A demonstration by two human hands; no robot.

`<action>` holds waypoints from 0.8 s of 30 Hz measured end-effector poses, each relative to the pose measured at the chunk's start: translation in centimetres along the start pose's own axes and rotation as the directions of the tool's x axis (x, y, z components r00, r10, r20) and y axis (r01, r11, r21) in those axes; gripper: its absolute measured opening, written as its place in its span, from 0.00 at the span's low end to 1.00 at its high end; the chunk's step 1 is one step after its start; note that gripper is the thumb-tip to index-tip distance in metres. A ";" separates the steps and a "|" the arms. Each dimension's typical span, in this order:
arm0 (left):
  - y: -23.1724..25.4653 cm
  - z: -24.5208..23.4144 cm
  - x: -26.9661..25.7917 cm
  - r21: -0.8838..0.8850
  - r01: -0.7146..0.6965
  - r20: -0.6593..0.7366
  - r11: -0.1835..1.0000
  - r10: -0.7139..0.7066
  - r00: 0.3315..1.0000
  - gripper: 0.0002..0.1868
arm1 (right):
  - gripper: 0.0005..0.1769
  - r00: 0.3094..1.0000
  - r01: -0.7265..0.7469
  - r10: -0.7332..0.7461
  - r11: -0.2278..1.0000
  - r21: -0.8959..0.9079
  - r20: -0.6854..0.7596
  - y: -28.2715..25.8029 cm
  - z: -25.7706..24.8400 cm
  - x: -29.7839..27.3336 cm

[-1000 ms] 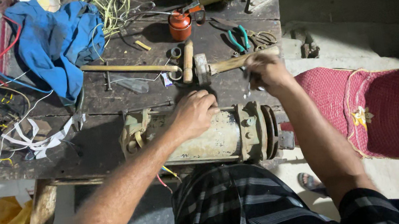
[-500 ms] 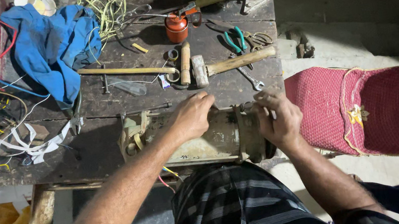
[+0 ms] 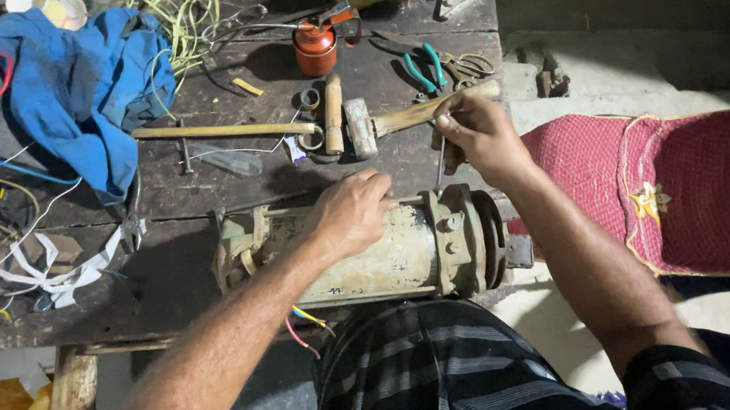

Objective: The person works on an electric motor on a cluttered workbench, using a wrench to loosen and tighten bolts on the motor housing. They rotate the motor to access different sides and continue adjusting the bolts throughout the clip.

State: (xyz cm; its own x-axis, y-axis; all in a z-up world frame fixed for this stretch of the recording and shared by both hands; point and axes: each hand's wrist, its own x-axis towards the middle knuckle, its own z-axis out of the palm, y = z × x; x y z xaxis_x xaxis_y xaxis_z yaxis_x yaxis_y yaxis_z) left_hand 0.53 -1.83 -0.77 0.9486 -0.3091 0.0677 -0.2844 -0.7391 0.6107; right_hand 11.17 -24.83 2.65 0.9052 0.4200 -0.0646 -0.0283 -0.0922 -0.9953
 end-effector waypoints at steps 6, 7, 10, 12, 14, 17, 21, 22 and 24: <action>0.4 -1.0 0.0 0.005 -0.107 -0.099 0.994 0.107 0.989 0.09 | 0.06 0.982 -0.184 0.187 0.979 0.086 -0.023 1.8 -0.7 1.2; 0.6 -1.1 -0.1 0.016 -0.132 -0.115 0.991 0.133 0.984 0.09 | 0.05 0.985 -0.163 0.165 0.986 0.044 -0.047 2.0 -1.1 1.1; 1.5 -2.0 -0.9 0.123 -0.176 -0.244 0.977 0.201 0.949 0.10 | 0.05 0.994 -0.098 0.100 0.992 0.076 -0.033 2.4 -2.0 0.8; 2.0 -3.2 -1.4 0.165 -0.211 -0.337 0.964 0.256 0.906 0.13 | 0.04 0.996 -0.075 0.080 0.993 0.092 -0.051 2.6 -2.1 0.5; 2.2 -5.0 -1.9 0.156 -0.269 -0.421 0.951 0.310 0.853 0.19 | 0.03 0.990 -0.084 0.095 0.991 0.108 -0.103 2.7 -2.1 -0.2; -0.7 -9.9 -3.1 -0.080 -0.092 -0.303 0.993 0.064 0.951 0.13 | 0.03 0.983 -0.126 0.148 0.973 0.193 -0.105 2.9 -1.9 -0.5; -8.7 -16.2 -7.2 -0.396 0.098 -0.469 0.913 -0.293 0.833 0.15 | 0.02 0.977 -0.145 0.171 0.970 0.195 -0.124 3.9 -2.4 -0.3; -10.6 -16.5 -8.5 -0.435 0.231 -0.440 0.870 -0.429 0.788 0.15 | 0.02 0.971 -0.176 0.201 0.966 0.187 -0.127 4.2 -2.6 0.1; -14.1 -15.9 -10.1 -0.459 0.371 -0.409 0.807 -0.563 0.719 0.15 | 0.03 0.958 -0.214 0.246 0.955 0.206 -0.145 4.7 -2.8 0.6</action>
State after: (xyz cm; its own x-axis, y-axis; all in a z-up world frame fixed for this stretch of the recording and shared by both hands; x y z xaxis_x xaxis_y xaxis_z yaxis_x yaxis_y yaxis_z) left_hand -2.89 21.21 2.50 0.8984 0.4384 0.0273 0.1863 -0.4365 0.8802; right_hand 12.76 -27.49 -1.87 0.9221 0.2485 -0.2968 -0.3083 0.0080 -0.9513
